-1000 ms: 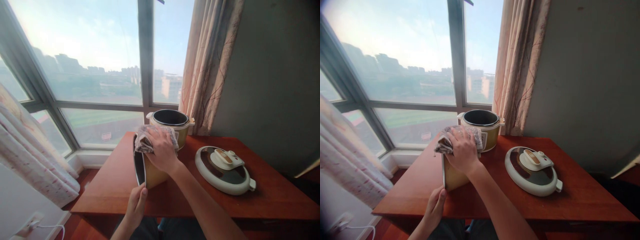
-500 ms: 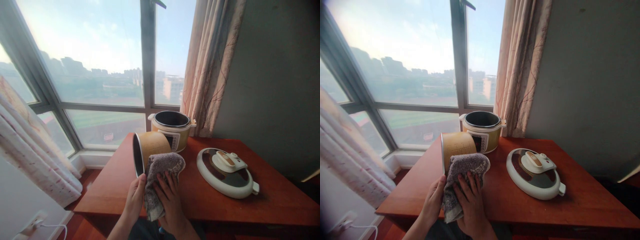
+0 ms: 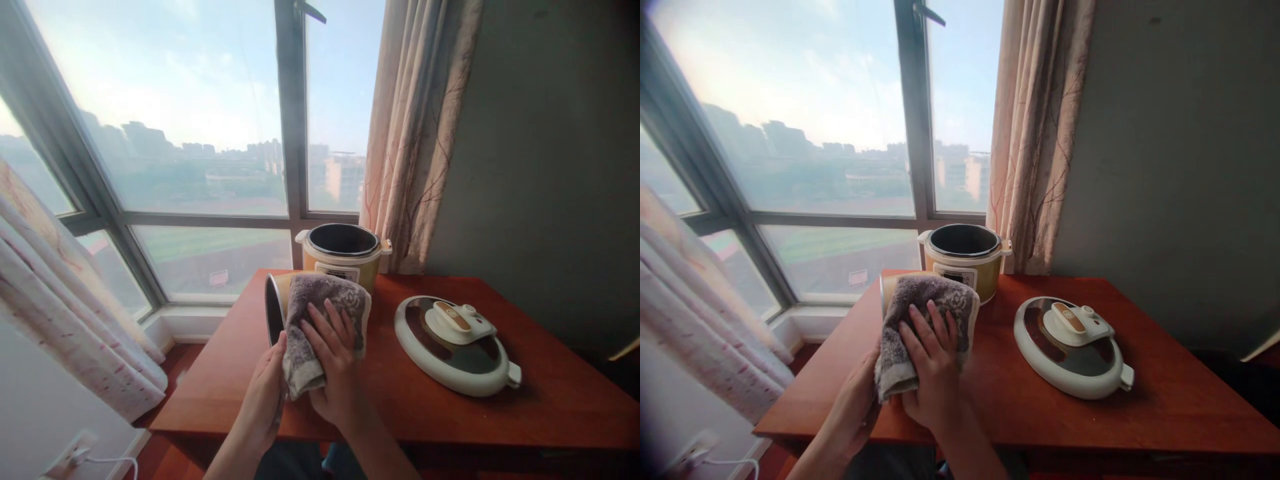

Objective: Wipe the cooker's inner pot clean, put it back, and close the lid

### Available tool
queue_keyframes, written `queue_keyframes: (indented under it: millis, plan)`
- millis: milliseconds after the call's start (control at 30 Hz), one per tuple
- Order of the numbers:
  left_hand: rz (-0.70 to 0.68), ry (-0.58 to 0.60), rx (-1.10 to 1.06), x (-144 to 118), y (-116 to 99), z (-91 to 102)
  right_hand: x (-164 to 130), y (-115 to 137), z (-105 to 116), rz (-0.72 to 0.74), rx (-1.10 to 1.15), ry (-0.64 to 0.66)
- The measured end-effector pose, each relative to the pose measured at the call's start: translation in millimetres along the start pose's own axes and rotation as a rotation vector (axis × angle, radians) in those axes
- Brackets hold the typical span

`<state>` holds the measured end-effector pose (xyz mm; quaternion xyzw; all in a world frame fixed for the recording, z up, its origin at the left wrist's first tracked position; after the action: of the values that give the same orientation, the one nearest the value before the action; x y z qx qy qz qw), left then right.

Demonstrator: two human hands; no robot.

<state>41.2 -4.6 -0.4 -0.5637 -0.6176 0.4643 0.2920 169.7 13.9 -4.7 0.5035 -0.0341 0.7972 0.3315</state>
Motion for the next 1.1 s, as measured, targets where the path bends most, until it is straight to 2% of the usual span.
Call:
queue_keyframes:
  millis: [200, 367, 500, 633, 767, 1000, 1100]
  plan:
    - [-0.028, 0.007, 0.05, -0.1, 10.4, 9.7, 90.3, -15.6, 11.5, -0.109, 0.043, 0.16]
    - [-0.092, 0.098, 0.115, 7.6, 31.0, 21.8, 122.1, -24.1, 13.0, -0.206, 0.011, 0.29]
    - [-0.217, 0.114, 0.249, 13.7, 40.1, 36.5, 125.3, -24.5, 14.8, -0.239, -0.009, 0.283]
    - [-0.341, 0.169, 0.456, 11.0, 40.4, 48.3, 123.2, -25.3, 12.8, -0.233, -0.047, 0.261]
    - [-0.395, 0.232, 0.557, 9.1, 41.8, 52.3, 117.2, -25.3, 7.6, -0.199, -0.051, 0.259]
    - [-0.368, 0.053, 0.535, 13.9, 51.0, 59.1, 91.3, -17.2, 2.7, -0.118, -0.105, 0.241]
    - [-0.345, 0.041, 0.518, 15.5, 51.8, 60.0, 77.6, -11.5, 4.4, -0.092, -0.106, 0.229]
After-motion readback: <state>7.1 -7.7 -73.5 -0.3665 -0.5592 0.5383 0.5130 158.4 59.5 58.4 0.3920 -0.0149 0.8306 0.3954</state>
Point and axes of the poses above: each hand's wrist, its own x-axis towards the middle knuckle, its own z-axis out of the back of the hand, y = z × x, the point moved 2 cm from there along x, towards the middle knuckle, and after that the axes turned 4 degrees about -y, right-handed, at the moved point
